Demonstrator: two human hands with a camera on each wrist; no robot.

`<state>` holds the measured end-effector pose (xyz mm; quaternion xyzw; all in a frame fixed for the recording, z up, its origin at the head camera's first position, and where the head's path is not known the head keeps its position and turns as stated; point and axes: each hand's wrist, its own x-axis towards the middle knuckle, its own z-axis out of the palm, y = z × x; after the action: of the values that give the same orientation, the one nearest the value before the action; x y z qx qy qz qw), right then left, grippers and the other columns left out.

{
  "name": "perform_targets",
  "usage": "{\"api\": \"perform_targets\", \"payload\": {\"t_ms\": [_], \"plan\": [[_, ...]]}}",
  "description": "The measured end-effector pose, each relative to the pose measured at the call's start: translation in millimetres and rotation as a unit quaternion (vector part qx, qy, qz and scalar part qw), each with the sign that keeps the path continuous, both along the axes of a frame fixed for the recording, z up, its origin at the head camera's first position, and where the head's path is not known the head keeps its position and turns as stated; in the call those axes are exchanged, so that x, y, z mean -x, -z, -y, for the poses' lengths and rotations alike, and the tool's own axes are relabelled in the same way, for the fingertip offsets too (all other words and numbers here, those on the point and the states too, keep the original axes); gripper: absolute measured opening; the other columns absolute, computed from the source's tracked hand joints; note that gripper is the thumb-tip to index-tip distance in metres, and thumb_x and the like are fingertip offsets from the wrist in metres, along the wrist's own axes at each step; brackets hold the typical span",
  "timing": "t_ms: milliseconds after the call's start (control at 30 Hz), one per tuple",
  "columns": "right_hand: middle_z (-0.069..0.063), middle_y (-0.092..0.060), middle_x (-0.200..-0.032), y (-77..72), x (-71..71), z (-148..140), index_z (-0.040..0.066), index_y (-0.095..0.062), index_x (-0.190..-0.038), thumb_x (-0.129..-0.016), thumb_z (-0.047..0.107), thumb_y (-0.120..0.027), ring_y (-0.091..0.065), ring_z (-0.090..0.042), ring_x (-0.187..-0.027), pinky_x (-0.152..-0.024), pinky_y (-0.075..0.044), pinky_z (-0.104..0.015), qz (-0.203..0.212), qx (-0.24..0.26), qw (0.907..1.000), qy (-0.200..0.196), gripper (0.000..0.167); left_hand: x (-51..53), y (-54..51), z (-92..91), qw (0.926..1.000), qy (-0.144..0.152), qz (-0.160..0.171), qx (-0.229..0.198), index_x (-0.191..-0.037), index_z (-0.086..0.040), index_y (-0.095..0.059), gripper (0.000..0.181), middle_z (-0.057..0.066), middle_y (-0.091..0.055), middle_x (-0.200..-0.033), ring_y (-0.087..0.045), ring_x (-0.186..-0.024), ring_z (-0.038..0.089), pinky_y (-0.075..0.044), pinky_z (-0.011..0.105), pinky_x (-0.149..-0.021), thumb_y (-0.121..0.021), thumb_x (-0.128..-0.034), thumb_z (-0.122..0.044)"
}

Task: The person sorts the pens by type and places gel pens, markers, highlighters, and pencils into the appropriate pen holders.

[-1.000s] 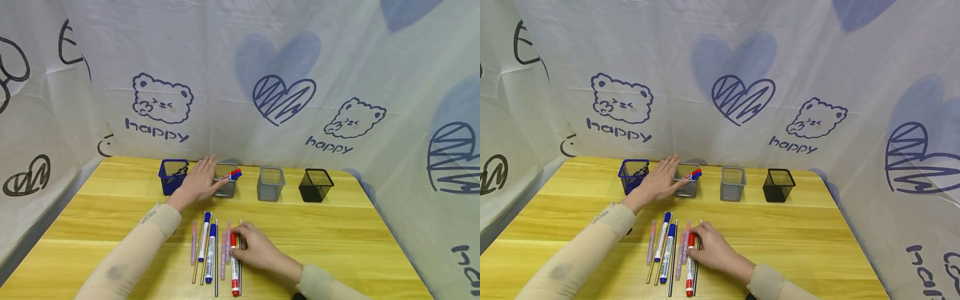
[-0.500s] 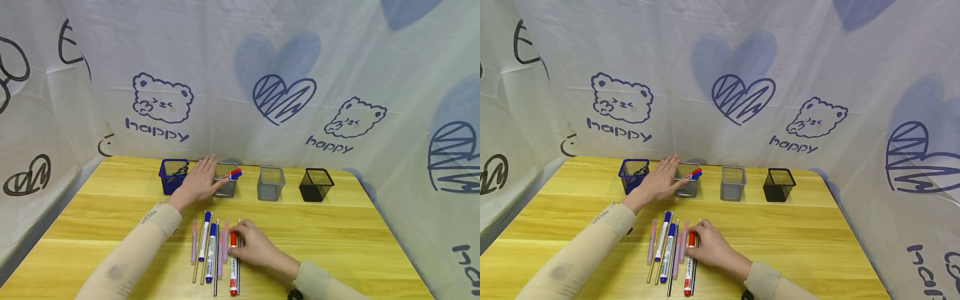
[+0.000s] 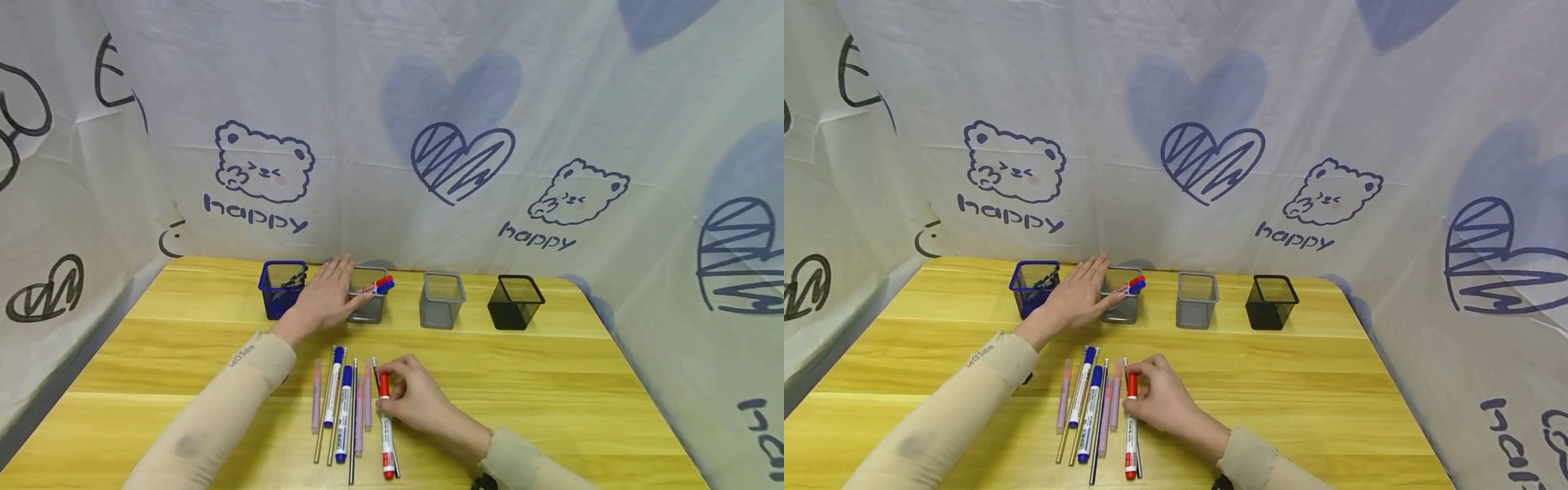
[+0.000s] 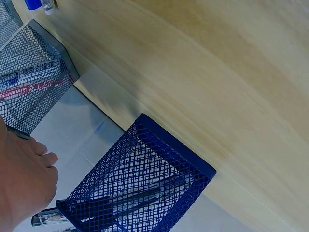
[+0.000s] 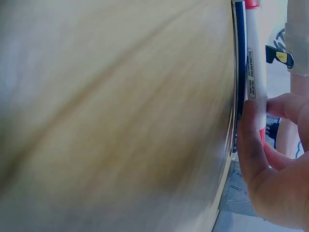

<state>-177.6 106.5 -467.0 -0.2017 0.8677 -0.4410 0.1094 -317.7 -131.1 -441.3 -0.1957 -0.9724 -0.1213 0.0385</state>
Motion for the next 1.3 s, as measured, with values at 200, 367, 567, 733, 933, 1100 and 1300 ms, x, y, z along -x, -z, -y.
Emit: {"api": "perform_targets", "payload": {"t_ms": [200, 367, 567, 733, 933, 1100, 1300], "plan": [[-0.009, -0.054, -0.126, -2.6, -0.3, -1.3, 0.003, -0.064, -0.135, -0.085, 0.002, -0.082, -0.063, -0.015, -0.084, -0.063, -0.059, -0.024, 0.017, 0.046, 0.9986, 0.021, 0.053, -0.3, 0.4, -0.1, 1.0000, 0.000, -0.001, -0.002, -0.165, 0.002, -0.015, 0.095, 0.019, -0.011, -0.173, -0.014, -0.159, 0.037, -0.007, 0.048, -0.131, -0.034, -0.1049, -0.069], [-0.012, -0.053, -0.133, -7.9, -0.3, -5.3, 0.004, -0.061, -0.138, -0.085, -0.003, -0.079, -0.065, -0.018, -0.092, -0.071, -0.061, -0.024, 0.017, 0.087, 0.9956, 0.031, 0.057, 0.0, 0.1, 0.0, 1.0000, -0.001, 0.002, 0.001, -0.165, 0.002, -0.015, 0.096, 0.019, -0.009, -0.173, -0.012, -0.160, 0.037, -0.007, 0.048, -0.131, -0.033, -0.1048, -0.070], [-0.017, -0.053, -0.134, -14.8, 0.2, -7.5, 0.001, -0.058, -0.137, -0.086, -0.011, -0.073, -0.069, -0.026, -0.096, -0.074, -0.063, -0.027, 0.007, 0.158, 0.9863, 0.046, 0.055, -0.9, -2.1, 0.2, 1.0000, 0.000, 0.005, -0.002, -0.165, 0.002, -0.016, 0.095, 0.019, -0.009, -0.173, -0.011, -0.160, 0.036, -0.007, 0.048, -0.131, -0.034, -0.1047, -0.070], [-0.022, -0.058, -0.133, -20.5, 3.8, -9.1, 0.001, -0.057, -0.136, -0.088, -0.013, -0.072, -0.072, -0.028, -0.098, -0.075, -0.063, -0.025, -0.017, 0.208, 0.9752, 0.073, 0.051, -0.7, -1.9, -0.2, 1.0000, -0.001, 0.007, -0.002, -0.165, 0.002, -0.017, 0.095, 0.018, -0.009, -0.173, -0.011, -0.160, 0.036, -0.007, 0.047, -0.131, -0.033, -0.1048, -0.070], [-0.024, -0.054, -0.134, -31.8, 10.7, -10.7, -0.003, -0.054, -0.135, -0.088, -0.017, -0.071, -0.071, -0.030, -0.102, -0.081, -0.063, -0.028, -0.055, 0.269, 0.9572, 0.093, 0.052, -0.5, -0.1, 0.1, 1.0000, 0.002, 0.002, -0.002, -0.165, 0.003, -0.016, 0.095, 0.019, -0.010, -0.173, -0.012, -0.159, 0.037, -0.008, 0.048, -0.131, -0.033, -0.1053, -0.069], [-0.029, -0.053, -0.130, -40.4, 19.9, -12.2, -0.008, -0.053, -0.134, -0.088, -0.019, -0.069, -0.070, -0.019, -0.100, -0.083, -0.063, -0.027, -0.101, 0.315, 0.9378, 0.105, 0.050, -0.8, -1.3, 0.1, 1.0000, 0.002, 0.001, 0.002, -0.165, 0.003, -0.016, 0.094, 0.019, -0.011, -0.173, -0.013, -0.159, 0.037, -0.007, 0.048, -0.131, -0.033, -0.1053, -0.069], [-0.031, -0.058, -0.121, -50.5, 31.8, -13.3, -0.015, -0.050, -0.132, -0.089, -0.019, -0.069, -0.070, -0.011, -0.097, -0.083, -0.063, -0.027, -0.152, 0.372, 0.9080, 0.119, 0.047, -1.3, -1.9, 0.1, 1.0000, 0.003, 0.004, 0.009, -0.165, 0.003, -0.014, 0.095, 0.019, -0.009, -0.173, -0.011, -0.159, 0.037, -0.006, 0.047, -0.131, -0.032, -0.1055, -0.069]]}}
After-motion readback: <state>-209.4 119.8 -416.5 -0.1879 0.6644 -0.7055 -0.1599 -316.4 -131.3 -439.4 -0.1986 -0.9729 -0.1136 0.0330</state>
